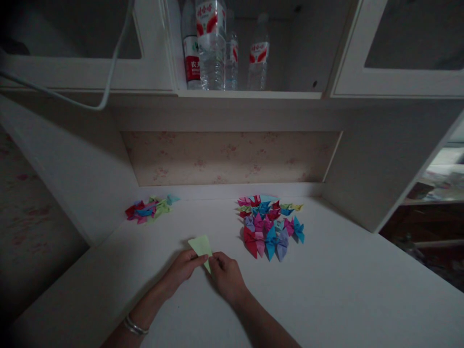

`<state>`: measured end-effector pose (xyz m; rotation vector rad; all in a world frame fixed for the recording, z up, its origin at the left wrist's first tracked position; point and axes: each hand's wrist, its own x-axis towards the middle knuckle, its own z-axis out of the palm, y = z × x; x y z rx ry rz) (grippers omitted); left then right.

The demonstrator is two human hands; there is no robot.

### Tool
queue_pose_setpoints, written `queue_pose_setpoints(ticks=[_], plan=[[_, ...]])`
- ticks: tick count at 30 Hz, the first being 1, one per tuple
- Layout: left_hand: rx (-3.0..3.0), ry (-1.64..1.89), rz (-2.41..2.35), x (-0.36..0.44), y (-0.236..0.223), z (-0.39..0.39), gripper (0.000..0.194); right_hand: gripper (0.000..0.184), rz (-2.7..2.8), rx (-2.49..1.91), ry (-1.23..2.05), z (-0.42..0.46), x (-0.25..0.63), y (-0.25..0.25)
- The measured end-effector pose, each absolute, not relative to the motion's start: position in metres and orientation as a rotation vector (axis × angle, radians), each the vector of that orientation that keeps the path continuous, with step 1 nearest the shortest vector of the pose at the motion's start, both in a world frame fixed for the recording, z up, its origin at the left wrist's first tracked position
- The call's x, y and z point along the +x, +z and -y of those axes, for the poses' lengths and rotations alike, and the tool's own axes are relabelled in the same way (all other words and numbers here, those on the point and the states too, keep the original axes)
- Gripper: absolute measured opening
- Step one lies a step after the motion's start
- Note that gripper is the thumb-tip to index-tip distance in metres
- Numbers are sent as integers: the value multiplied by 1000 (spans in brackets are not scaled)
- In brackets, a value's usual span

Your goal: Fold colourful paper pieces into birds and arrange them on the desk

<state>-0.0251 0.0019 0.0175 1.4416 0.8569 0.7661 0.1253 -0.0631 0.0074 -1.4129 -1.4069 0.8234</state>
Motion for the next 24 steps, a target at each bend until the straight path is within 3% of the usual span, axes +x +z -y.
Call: queue_pose_setpoints(ticks=[24], plan=[[1419, 760, -856, -24, 26, 3, 36, 33, 1444, -1427, 779, 62, 125, 4]])
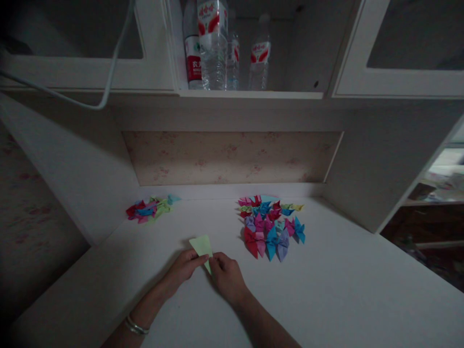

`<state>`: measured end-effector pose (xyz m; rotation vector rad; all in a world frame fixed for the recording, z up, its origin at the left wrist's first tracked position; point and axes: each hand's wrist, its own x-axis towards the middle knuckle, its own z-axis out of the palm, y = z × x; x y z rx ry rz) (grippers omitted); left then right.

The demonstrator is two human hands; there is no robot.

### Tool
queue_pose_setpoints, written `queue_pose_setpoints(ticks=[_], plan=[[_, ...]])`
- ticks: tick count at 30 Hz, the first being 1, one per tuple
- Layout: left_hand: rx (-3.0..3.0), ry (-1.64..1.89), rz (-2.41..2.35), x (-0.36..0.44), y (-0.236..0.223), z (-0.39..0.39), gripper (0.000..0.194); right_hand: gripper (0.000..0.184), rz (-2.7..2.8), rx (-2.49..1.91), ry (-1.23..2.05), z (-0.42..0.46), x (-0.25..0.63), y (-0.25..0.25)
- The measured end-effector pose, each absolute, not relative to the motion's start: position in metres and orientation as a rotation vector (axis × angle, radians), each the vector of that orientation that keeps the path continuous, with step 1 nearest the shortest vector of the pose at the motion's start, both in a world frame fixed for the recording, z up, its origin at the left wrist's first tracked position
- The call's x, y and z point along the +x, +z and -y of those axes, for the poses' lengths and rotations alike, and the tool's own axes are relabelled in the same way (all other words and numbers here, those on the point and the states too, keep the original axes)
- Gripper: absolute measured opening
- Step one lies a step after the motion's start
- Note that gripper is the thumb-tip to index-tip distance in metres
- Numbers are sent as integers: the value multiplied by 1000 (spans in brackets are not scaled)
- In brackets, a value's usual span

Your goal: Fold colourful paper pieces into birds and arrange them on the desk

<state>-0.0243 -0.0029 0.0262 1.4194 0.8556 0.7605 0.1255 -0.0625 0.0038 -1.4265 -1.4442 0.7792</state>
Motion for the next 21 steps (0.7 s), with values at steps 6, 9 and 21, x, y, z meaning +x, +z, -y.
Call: queue_pose_setpoints(ticks=[6, 9, 21], plan=[[1424, 773, -846, -25, 23, 2, 35, 31, 1447, -1424, 780, 63, 125, 7], [1433, 764, -860, -26, 22, 2, 35, 32, 1448, -1410, 790, 64, 126, 9], [1453, 759, -869, -25, 26, 2, 36, 33, 1425, -1390, 812, 63, 126, 7]])
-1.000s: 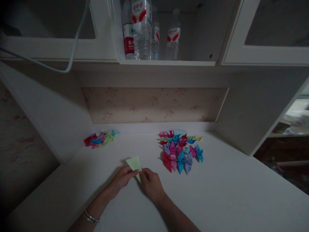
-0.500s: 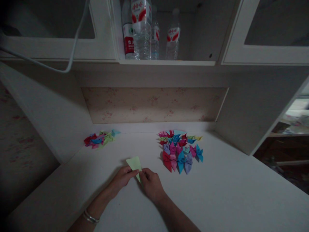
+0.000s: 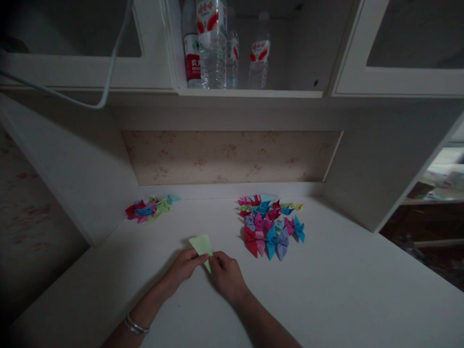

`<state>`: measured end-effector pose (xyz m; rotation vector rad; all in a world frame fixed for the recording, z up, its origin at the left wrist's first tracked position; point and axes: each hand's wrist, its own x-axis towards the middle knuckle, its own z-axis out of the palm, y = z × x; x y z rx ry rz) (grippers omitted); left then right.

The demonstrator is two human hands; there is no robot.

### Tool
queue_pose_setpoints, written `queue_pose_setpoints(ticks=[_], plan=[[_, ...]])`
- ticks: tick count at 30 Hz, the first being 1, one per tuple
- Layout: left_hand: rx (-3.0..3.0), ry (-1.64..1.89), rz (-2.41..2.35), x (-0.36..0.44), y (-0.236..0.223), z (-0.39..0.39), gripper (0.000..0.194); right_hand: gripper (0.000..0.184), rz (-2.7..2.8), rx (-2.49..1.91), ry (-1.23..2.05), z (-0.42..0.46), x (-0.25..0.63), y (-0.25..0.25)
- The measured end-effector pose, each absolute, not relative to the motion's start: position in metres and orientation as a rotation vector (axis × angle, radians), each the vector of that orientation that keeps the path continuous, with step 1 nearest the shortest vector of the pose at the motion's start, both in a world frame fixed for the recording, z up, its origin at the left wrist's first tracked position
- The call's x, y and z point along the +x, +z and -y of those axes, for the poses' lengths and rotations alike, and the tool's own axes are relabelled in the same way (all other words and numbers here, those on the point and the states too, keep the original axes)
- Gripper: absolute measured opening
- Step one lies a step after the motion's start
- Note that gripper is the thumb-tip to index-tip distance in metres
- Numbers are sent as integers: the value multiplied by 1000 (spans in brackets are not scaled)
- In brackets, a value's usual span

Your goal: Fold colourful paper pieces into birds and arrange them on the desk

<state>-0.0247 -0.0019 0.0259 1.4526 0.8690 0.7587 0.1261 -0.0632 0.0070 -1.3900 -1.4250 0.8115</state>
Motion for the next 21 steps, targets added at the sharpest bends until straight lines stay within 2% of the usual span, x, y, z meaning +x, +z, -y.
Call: queue_pose_setpoints(ticks=[7, 13, 21], plan=[[1444, 755, -806, -24, 28, 4, 43, 38, 1378, -1336, 832, 61, 124, 4], [1470, 749, -912, -25, 34, 5, 38, 41, 1281, -1331, 861, 49, 138, 7], [1527, 814, -1013, -24, 10, -7, 34, 38, 1402, -1487, 597, -12, 249, 82]])
